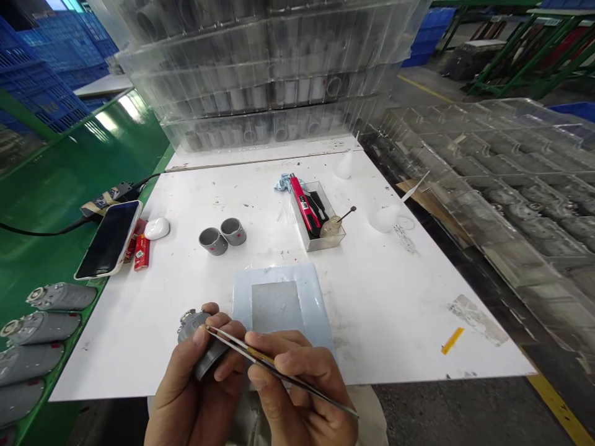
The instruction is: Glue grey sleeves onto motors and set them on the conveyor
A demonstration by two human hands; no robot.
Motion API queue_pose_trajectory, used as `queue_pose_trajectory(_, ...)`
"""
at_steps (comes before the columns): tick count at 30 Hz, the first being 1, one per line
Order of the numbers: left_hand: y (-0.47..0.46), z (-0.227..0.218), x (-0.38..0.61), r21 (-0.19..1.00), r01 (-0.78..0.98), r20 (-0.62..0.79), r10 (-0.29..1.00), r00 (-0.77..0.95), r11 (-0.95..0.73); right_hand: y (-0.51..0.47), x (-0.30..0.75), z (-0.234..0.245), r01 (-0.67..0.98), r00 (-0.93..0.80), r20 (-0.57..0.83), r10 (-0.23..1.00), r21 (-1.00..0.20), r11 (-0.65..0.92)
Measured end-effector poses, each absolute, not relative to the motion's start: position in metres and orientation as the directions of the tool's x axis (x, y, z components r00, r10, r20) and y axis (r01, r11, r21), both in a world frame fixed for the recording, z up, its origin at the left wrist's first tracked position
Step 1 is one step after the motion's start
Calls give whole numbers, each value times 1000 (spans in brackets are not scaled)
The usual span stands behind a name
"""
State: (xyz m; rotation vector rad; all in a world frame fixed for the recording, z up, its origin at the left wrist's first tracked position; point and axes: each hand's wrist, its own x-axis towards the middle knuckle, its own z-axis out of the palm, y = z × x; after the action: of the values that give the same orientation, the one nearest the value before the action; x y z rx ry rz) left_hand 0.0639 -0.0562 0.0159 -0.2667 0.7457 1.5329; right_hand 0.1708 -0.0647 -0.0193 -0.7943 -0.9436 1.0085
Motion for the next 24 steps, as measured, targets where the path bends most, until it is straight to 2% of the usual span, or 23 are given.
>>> queue_pose_trajectory(5,-59,7,62,258,-961,-543,838,-60,99,-63,170,-19,-352,231,259,938,-877,328)
queue_pose_trajectory(11,-58,20,69,183,-980,-604,795,-46,83,-64,172,-19,-365,232,249,940,-874,322)
queue_pose_trajectory(16,-57,26,74,221,-971,-625,777,-72,87,-63,172,-19,-374,261,256,931,-862,342)
queue_pose_trajectory(19,-57,24,73,335,-934,-627,769,-122,125,-60,175,-18,-369,282,263,923,-858,358)
queue_pose_trajectory(21,-57,21,71,507,-846,-602,771,-209,166,-58,180,-17,-353,314,253,915,-864,360)
queue_pose_trajectory(24,-59,18,66,815,-546,-458,794,-398,196,-56,190,-15,-332,349,193,917,-890,314)
